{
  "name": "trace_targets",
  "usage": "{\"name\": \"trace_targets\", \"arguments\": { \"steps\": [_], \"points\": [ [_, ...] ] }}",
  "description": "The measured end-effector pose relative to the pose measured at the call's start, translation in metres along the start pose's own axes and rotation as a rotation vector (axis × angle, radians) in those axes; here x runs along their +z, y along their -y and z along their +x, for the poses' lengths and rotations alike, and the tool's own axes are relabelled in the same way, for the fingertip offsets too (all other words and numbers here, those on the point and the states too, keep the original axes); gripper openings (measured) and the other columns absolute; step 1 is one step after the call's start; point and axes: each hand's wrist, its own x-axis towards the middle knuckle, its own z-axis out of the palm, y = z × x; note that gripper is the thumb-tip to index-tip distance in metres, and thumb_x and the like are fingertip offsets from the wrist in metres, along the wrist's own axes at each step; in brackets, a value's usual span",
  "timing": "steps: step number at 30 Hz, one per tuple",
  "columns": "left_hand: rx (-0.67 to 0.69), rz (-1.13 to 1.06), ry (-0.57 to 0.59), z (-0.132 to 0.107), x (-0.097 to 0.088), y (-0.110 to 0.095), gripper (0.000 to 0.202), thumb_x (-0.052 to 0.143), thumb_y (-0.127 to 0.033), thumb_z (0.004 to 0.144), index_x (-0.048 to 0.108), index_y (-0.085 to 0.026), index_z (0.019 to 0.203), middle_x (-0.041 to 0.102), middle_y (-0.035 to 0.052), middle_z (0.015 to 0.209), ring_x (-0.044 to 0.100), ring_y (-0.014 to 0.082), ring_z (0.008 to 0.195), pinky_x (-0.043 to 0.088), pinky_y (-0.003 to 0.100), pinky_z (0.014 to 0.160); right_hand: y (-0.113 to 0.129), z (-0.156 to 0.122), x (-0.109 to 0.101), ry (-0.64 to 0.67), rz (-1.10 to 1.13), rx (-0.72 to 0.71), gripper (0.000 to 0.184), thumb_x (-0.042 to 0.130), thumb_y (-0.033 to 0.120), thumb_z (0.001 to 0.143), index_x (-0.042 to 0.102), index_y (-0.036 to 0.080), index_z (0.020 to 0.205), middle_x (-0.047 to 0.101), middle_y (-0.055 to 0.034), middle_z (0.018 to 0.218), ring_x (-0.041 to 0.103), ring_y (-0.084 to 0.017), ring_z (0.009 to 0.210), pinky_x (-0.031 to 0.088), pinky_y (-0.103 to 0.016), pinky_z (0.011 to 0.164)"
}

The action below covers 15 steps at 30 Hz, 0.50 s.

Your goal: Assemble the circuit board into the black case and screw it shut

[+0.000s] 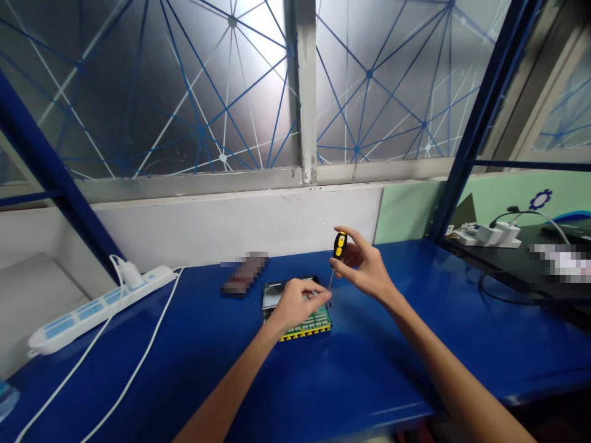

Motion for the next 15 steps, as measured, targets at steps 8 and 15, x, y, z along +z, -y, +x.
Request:
{"name": "trace_targets", "arguments": {
  "steps": [8, 15],
  "points": [
    [0.012, 0.068, 0.073, -0.005, -0.041, -0.012, 0.024, 0.066, -0.033, 0.077, 0.078, -0.013, 0.085, 0.073, 0.0066, 0.081, 0.061, 0.0179, 0.069, 0.045, 0.025, 0.061, 0.012, 0.003, 0.028, 0.052, 0.016, -0.059, 0.062, 0.060, 0.028, 0.081, 0.038, 0.024, 0.139, 0.061, 0.0022, 0.075, 0.061, -0.014, 0.060, 0.051, -0.028, 0.059],
    [-0.119, -0.033, 0.050, -0.019, -0.069, 0.019, 0.028, 0.070, -0.036, 0.073, 0.077, -0.011, 0.084, 0.070, 0.0058, 0.071, 0.058, 0.0160, 0.061, 0.041, 0.024, 0.054, 0.021, 0.014, 0.066, 0.181, -0.055, -0.156, 0.058, 0.055, 0.026, 0.082, 0.040, 0.025, 0.138, 0.062, 0.0002, 0.081, 0.059, -0.013, 0.063, 0.049, -0.027, 0.061]
  ]
}}
